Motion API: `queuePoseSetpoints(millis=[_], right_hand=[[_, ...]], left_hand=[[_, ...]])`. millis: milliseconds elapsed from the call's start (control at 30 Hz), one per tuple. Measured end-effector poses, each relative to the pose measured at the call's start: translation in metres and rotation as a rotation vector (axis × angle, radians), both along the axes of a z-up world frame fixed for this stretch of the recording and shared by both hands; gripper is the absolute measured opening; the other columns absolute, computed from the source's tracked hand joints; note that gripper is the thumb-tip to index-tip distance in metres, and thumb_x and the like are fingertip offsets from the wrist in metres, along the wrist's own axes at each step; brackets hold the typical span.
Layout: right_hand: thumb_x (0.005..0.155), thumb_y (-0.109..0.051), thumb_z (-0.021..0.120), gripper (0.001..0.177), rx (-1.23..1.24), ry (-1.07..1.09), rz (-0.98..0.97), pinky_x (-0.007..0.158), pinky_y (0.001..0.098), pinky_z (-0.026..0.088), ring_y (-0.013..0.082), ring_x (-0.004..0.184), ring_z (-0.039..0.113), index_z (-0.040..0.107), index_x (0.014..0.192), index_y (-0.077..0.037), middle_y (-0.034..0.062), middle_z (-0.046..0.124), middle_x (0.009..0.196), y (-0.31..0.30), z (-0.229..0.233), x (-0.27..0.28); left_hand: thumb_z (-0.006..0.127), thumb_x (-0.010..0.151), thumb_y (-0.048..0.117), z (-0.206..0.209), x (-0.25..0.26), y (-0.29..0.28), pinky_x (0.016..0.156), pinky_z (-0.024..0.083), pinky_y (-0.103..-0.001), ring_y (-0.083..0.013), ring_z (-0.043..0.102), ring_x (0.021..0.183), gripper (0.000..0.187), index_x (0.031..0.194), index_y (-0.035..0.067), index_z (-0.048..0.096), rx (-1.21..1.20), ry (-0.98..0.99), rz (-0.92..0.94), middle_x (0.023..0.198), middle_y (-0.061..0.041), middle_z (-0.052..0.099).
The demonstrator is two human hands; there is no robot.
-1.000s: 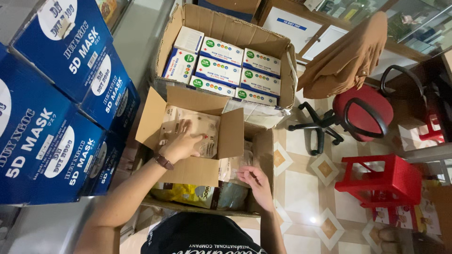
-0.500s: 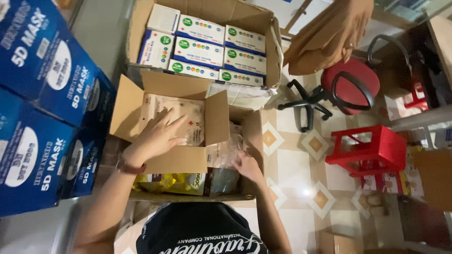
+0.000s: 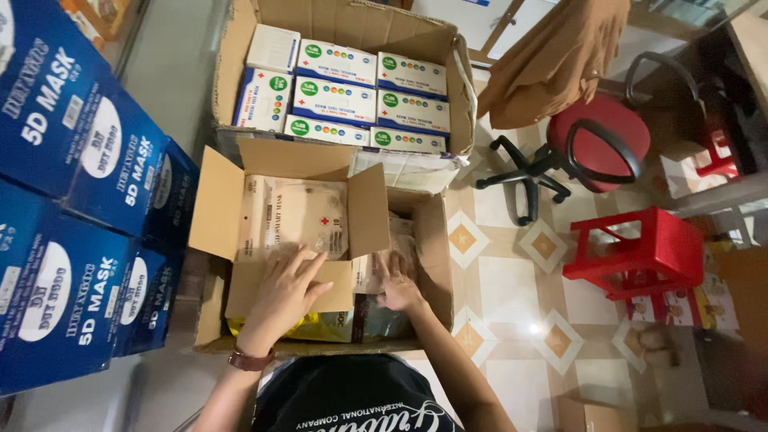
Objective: The person organizes boxes of medical face masks and other packaged items inside a larger cardboard box. They move a chair, stack blue boxes, and arrange smaller white boxes and yellow packages within the container.
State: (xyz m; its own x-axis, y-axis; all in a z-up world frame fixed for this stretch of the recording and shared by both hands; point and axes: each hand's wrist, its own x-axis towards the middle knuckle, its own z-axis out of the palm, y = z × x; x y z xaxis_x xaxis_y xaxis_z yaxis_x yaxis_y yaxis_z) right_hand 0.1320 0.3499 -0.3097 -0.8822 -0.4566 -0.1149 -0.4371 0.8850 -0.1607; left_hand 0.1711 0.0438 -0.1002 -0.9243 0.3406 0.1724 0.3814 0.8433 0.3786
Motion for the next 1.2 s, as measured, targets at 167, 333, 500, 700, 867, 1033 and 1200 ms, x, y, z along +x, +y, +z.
queuePoseSetpoints(millis=[167, 333, 500, 700, 867, 1033, 1200], right_hand=[[0.086, -0.023, 0.066, 0.097, -0.059, -0.269, -0.129, 0.090, 0.0494, 0.059, 0.0511, 0.114, 0.062, 0.008, 0.164, -0.015, 0.0368, 0.019, 0.161, 0.003, 0.008, -0.005], [0.096, -0.022, 0.059, 0.065, -0.063, -0.079, -0.211, 0.070, 0.0475, 0.062, 0.0379, 0.082, 0.076, 0.035, 0.154, -0.004, 0.0267, 0.051, 0.145, 0.014, 0.024, -0.011], [0.097, -0.015, 0.053, 0.054, -0.691, -0.041, -0.726, 0.066, 0.0421, 0.058, 0.0284, 0.069, 0.071, 0.049, 0.150, -0.008, 0.0169, 0.073, 0.088, 0.038, 0.045, -0.005], [0.102, -0.010, 0.048, 0.032, -1.853, -0.236, -0.906, 0.084, 0.0318, 0.057, 0.0148, 0.098, 0.071, 0.055, 0.131, -0.001, 0.0032, 0.073, 0.110, 0.073, 0.088, 0.017], [0.105, -0.013, 0.054, 0.020, -1.936, -0.177, -0.936, 0.078, 0.0280, 0.053, 0.0152, 0.093, 0.066, 0.064, 0.118, -0.001, 0.0071, 0.071, 0.107, 0.100, 0.097, 0.035], [0.110, -0.015, 0.056, 0.015, -1.941, -0.018, -0.949, 0.079, 0.0308, 0.051, 0.0146, 0.095, 0.063, 0.063, 0.117, -0.003, 0.0042, 0.066, 0.105, 0.128, 0.116, 0.043], [0.103, -0.012, 0.050, 0.036, -2.003, 0.164, -0.705, 0.103, 0.0291, 0.053, 0.0141, 0.119, 0.066, 0.058, 0.136, -0.004, 0.0057, 0.069, 0.130, 0.108, 0.172, 0.051]], left_hand=[[0.059, 0.093, 0.049, -0.015, 0.001, -0.001, 0.117, 0.025, -0.056, -0.0338, 0.048, 0.134, 0.058, 0.141, 0.016, 0.058, 0.043, 0.068, 0.001, 0.142, -0.017, 0.056], [0.059, 0.094, 0.050, -0.020, -0.002, -0.002, 0.120, 0.024, -0.055, -0.0340, 0.048, 0.135, 0.057, 0.140, 0.017, 0.058, 0.030, 0.046, -0.007, 0.141, -0.015, 0.057], [0.058, 0.093, 0.050, -0.017, -0.002, -0.003, 0.117, 0.025, -0.056, -0.0339, 0.046, 0.136, 0.059, 0.143, 0.020, 0.056, 0.010, -0.012, 0.005, 0.144, -0.013, 0.056], [0.057, 0.093, 0.052, -0.010, -0.003, -0.001, 0.117, 0.026, -0.057, -0.0309, 0.047, 0.136, 0.059, 0.144, 0.021, 0.055, -0.004, -0.031, -0.006, 0.145, -0.010, 0.055], [0.060, 0.092, 0.050, 0.009, -0.002, 0.011, 0.113, 0.030, -0.056, -0.0315, 0.048, 0.135, 0.058, 0.144, 0.025, 0.054, -0.012, -0.021, -0.033, 0.145, -0.007, 0.054], [0.051, 0.102, 0.049, 0.038, 0.001, 0.028, 0.082, 0.064, -0.035, -0.0233, 0.078, 0.091, 0.060, 0.158, 0.034, 0.039, -0.121, -0.644, 0.024, 0.169, 0.008, 0.036], [0.064, 0.096, 0.045, 0.036, 0.011, 0.042, 0.078, 0.061, -0.041, -0.0281, 0.074, 0.099, 0.053, 0.142, 0.021, 0.056, 0.273, -0.211, -0.095, 0.148, -0.006, 0.054]])
